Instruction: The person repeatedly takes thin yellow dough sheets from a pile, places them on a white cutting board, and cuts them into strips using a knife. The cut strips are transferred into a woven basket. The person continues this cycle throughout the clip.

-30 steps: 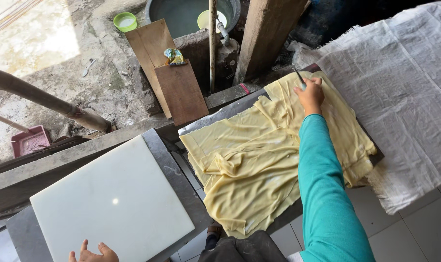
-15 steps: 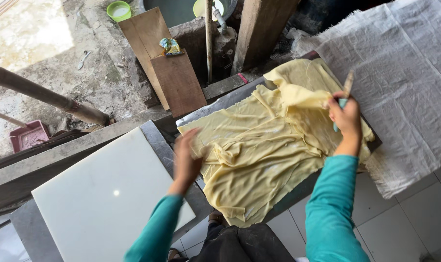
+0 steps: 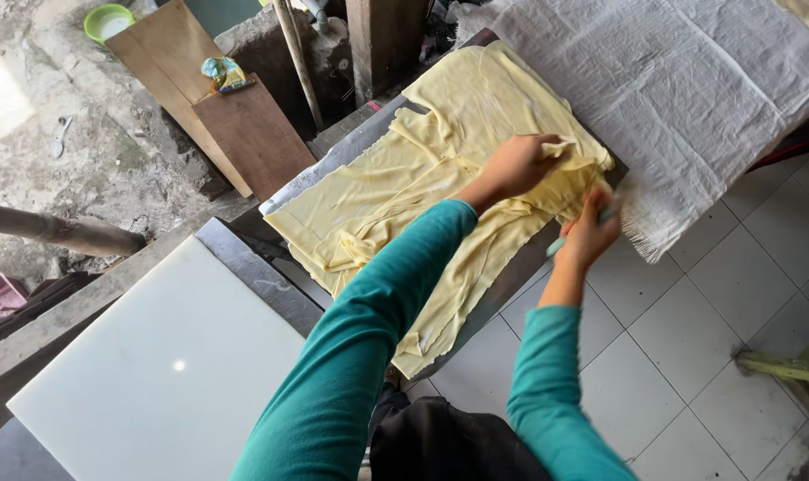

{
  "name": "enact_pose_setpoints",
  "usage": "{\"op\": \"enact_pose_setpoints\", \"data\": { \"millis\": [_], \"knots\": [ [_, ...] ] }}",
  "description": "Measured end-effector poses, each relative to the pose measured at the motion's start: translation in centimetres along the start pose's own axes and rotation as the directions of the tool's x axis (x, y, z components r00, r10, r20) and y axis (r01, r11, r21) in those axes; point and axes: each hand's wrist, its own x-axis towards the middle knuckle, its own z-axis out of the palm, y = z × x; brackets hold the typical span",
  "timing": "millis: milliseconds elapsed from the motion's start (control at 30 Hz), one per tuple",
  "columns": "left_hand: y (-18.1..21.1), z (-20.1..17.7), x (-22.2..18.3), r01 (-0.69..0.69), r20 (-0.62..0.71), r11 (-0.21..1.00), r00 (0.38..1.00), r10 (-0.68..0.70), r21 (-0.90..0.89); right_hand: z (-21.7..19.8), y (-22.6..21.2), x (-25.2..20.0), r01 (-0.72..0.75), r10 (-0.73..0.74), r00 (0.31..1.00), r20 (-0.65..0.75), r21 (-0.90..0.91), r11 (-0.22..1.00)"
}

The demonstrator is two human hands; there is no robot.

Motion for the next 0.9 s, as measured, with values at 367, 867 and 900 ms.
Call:
{"op": "enact_pose_setpoints", "data": {
  "millis": [367, 867, 900],
  "knots": [
    [24.8, -15.6, -11.8, -0.335, -0.185, 0.87, 0.94, 0.285, -0.362, -3.6, 6.9, -8.3, -0.311, 0.118, 0.943, 0.313, 0.691, 0.652],
    [1.5, -33.5, -72.4, 0.916, -0.657, 0.397, 0.26, -0.708, -0.066, -3.2, 16.7, -41.9, -0.804, 0.867, -0.038, 0.497, -0.53, 0.269],
    [-0.1, -33.1, -76.1, 0.938, -0.603, 0.342, 0.238, -0.762, -0.062, -2.8, 17.5, -43.1, -0.763, 0.869, -0.135, 0.476, -0.61, 0.215]
  ]
}}
